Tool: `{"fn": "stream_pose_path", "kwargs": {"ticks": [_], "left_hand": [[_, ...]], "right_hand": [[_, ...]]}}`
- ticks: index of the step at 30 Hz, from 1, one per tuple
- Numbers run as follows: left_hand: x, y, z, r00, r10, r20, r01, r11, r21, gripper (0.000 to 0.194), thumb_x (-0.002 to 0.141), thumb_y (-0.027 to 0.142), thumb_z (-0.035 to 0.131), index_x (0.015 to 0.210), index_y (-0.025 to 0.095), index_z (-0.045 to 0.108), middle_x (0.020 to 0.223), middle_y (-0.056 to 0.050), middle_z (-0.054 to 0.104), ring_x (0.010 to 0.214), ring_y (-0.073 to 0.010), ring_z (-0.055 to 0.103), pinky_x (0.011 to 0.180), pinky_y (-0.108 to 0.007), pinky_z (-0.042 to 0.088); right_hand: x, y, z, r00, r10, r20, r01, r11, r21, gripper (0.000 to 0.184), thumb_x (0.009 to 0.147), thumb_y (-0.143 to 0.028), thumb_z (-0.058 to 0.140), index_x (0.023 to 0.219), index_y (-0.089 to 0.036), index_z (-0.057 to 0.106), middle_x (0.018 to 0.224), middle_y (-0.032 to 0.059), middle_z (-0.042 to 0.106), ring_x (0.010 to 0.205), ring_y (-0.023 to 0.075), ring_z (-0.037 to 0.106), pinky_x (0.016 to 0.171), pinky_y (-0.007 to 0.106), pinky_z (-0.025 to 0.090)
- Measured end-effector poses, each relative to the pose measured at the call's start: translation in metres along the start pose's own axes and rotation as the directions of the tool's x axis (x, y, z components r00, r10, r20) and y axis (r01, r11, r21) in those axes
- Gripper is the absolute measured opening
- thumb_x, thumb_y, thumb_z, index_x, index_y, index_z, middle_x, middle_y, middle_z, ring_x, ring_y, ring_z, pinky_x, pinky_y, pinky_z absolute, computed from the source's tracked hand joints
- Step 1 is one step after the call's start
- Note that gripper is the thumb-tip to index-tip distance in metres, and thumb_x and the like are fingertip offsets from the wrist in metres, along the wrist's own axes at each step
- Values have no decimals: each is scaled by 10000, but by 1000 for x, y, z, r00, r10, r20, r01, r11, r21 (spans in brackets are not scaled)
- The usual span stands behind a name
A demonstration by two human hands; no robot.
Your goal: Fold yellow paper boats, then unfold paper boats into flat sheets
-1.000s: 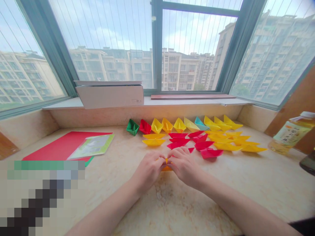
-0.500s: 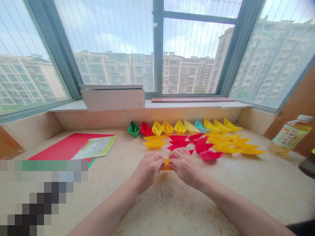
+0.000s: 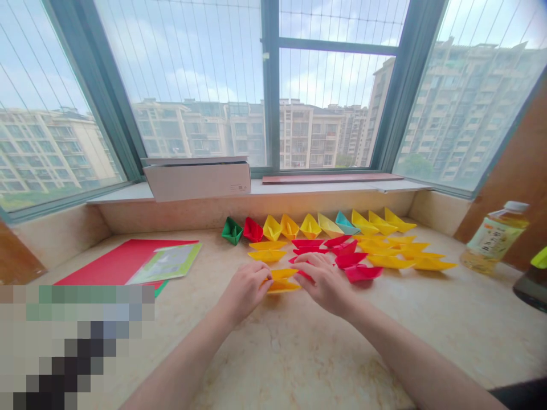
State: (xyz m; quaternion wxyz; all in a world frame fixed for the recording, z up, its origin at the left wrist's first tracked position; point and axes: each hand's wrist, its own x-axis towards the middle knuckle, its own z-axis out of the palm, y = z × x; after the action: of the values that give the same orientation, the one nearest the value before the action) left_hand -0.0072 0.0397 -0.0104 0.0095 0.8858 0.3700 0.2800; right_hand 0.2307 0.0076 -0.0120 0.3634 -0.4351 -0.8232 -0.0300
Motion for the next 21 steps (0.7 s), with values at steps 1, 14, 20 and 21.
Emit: {"fn": "stream_pose_path", "kwargs": {"ticks": [1,14,20,21], "left_hand": [[1,-5,-1,1000,-17,-4,17,1000,10,120,883,158,578,819,192,673,892,-56,687,846,-208,629,795,-329,477],[8,-34,7,997,-71,-20,73,994,83,176,922,209,543,867,191,710,907,-71,690,879,-213,622,823,-339,486],[8,-41,10,998,-44,-35,47,996,80,150,908,226,556,923,187,700,971,-82,697,930,-236,630,856,-367,490],[8,-42,10,999,-35,-39,38,996,82,157,909,221,549,936,187,699,988,-85,697,947,-242,630,866,-376,489]], "right_hand": [[1,4,-1,999,31,-37,-31,999,11,201,951,-238,585,1113,-251,703,1140,65,688,1074,234,616,945,426,462],[1,18,8,994,77,-83,-77,997,0,174,958,-271,565,970,-242,737,1023,62,715,975,228,646,917,429,470],[5,20,6,989,88,-122,-91,996,-23,221,975,-279,541,887,-222,736,995,58,721,945,213,639,913,398,451],[6,21,5,987,90,-134,-94,995,-26,226,977,-278,539,877,-220,733,984,55,723,940,211,637,912,395,447]]}}
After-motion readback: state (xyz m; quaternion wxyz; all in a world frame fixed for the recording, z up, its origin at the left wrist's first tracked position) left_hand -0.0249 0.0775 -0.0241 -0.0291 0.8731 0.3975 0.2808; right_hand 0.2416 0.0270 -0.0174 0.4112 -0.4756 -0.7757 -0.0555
